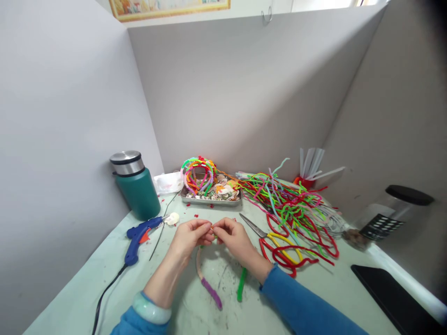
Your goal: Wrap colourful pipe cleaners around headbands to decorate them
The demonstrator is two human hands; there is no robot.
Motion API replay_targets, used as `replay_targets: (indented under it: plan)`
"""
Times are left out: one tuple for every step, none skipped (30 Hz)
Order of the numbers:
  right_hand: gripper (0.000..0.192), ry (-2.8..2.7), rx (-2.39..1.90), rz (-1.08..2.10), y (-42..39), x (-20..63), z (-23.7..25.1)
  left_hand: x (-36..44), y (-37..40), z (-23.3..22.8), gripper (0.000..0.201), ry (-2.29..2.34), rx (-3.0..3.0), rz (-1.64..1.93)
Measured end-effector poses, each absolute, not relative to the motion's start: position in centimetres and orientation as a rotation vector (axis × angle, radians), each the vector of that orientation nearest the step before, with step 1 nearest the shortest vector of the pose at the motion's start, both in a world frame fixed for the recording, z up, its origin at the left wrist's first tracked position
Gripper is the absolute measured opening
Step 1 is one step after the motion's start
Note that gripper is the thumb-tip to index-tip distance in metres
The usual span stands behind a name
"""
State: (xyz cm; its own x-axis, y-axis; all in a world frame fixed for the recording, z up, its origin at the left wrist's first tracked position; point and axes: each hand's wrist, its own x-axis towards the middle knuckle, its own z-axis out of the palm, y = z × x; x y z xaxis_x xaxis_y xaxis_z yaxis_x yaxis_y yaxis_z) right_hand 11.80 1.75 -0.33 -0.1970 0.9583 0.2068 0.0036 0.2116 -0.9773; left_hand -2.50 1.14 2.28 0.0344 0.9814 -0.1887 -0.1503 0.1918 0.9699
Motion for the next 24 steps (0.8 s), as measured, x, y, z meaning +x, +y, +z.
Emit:
replay_targets:
  plan:
    - [0.010,-1.404,-0.955,1.296,1.87,11.85,-0.35,-2.52,1.16,2.30,0.028,1.165,0.991,1.114]
    - [0.012,-1.350,-0.936,1.408,1.98,11.93,-0.36,-2.54,1.18,2.32,0.028,1.159,1.019,1.102]
    - [0.013,-1.303,-0.910,1.512,2.07,12.04,-0.37,-2.57,1.19,2.35,0.029,1.152,1.045,1.087]
    - [0.014,-1.260,-0.880,1.606,2.13,12.16,-0.37,-2.59,1.19,2.37,0.030,1.151,1.063,1.071]
    - [0.014,-1.225,-0.848,1.692,2.19,12.28,-0.36,-2.62,1.19,2.39,0.031,1.156,1.071,1.055]
    - [0.015,-1.194,-0.820,1.765,2.22,12.40,-0.33,-2.66,1.18,2.39,0.032,1.163,1.071,1.042]
    - [0.015,-1.165,-0.800,1.825,2.25,12.51,-0.29,-2.69,1.17,2.39,0.033,1.168,1.066,1.032]
    - [0.016,-1.136,-0.786,1.872,2.27,12.59,-0.24,-2.72,1.16,2.37,0.033,1.171,1.058,1.024]
    - [0.016,-1.112,-0.777,1.914,2.28,12.64,-0.19,-2.75,1.14,2.34,0.034,1.172,1.052,1.016]
    - [0.016,-1.090,-0.770,1.947,2.30,12.67,-0.15,-2.76,1.13,2.31,0.034,1.172,1.048,1.006]
    - [0.016,-1.068,-0.763,1.973,2.32,12.67,-0.13,-2.76,1.11,2.27,0.033,1.173,1.049,1.000]
    - [0.015,-1.046,-0.757,1.993,2.35,12.66,-0.14,-2.75,1.10,2.24,0.033,1.180,1.050,0.997]
    - [0.015,-1.024,-0.753,2.010,2.39,12.64,-0.18,-2.73,1.09,2.20,0.033,1.189,1.051,0.998]
    - [0.014,-1.004,-0.753,2.022,2.43,12.61,-0.26,-2.71,1.08,2.17,0.033,1.194,1.049,1.006]
    - [0.013,-0.990,-0.756,2.029,2.50,12.59,-0.35,-2.69,1.08,2.14,0.034,1.192,1.042,1.015]
    - [0.013,-0.981,-0.761,2.028,2.56,12.58,-0.46,-2.68,1.07,2.10,0.034,1.178,1.033,1.021]
    - [0.013,-0.979,-0.770,2.022,2.64,12.58,-0.55,-2.69,1.06,2.07,0.035,1.155,1.023,1.020]
    - [0.013,-0.979,-0.779,2.009,2.70,12.58,-0.62,-2.70,1.06,2.03,0.034,1.125,1.015,1.011]
    - [0.013,-0.979,-0.788,1.992,2.76,12.60,-0.65,-2.72,1.07,1.99,0.033,1.095,1.010,1.001]
    - [0.014,-0.978,-0.796,1.977,2.79,12.61,-0.65,-2.74,1.08,1.95,0.032,1.073,1.005,0.995]
    - [0.014,-0.975,-0.804,1.964,2.80,12.64,-0.61,-2.77,1.10,1.91,0.030,1.063,0.999,0.993]
    - [0.014,-0.971,-0.811,1.956,2.78,12.66,-0.54,-2.81,1.13,1.87,0.029,1.066,0.989,1.002]
    - [0.014,-0.968,-0.813,1.953,2.74,12.69,-0.46,-2.84,1.17,1.83,0.029,1.081,0.977,1.015]
    - [0.014,-0.965,-0.812,1.955,2.69,12.72,-0.36,-2.87,1.22,1.80,0.028,1.100,0.966,1.029]
